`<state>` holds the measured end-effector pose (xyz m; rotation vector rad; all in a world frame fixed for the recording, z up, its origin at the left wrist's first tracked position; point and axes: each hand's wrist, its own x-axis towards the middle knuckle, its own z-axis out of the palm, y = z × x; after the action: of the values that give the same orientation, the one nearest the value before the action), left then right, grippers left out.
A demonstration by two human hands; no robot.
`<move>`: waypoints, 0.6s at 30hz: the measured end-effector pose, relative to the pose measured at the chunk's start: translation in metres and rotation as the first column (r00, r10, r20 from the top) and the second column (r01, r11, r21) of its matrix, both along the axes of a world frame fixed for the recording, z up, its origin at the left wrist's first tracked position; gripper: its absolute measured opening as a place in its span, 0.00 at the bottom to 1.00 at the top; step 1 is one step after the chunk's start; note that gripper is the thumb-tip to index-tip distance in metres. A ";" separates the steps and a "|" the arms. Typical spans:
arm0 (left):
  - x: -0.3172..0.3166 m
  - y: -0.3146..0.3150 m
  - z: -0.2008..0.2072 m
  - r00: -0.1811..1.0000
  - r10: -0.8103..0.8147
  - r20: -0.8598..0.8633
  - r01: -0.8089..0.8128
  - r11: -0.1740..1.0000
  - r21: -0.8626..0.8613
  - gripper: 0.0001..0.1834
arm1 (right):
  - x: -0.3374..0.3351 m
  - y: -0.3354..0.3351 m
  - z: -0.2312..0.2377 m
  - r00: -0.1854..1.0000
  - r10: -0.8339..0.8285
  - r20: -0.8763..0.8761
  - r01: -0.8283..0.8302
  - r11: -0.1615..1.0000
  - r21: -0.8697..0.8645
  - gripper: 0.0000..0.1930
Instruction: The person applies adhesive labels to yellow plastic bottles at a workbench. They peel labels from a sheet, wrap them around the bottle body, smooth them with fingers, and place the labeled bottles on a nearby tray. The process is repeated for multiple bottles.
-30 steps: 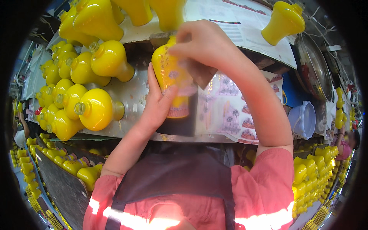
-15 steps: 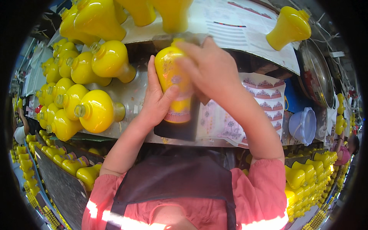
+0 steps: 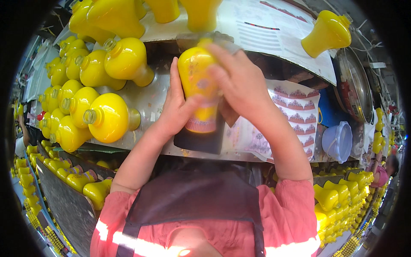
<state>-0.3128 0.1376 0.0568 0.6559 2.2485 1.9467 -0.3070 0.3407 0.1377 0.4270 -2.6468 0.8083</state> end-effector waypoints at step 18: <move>0.013 -0.010 -0.008 0.985 -0.093 0.143 0.052 0.962 0.268 0.42 | 0.043 0.001 -0.060 0.901 0.214 0.378 0.156 0.654 -0.740 0.42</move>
<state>-0.3002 0.1272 0.0491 0.5812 1.8684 2.1989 -0.2641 0.3413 0.0781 0.0440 -2.3193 2.1169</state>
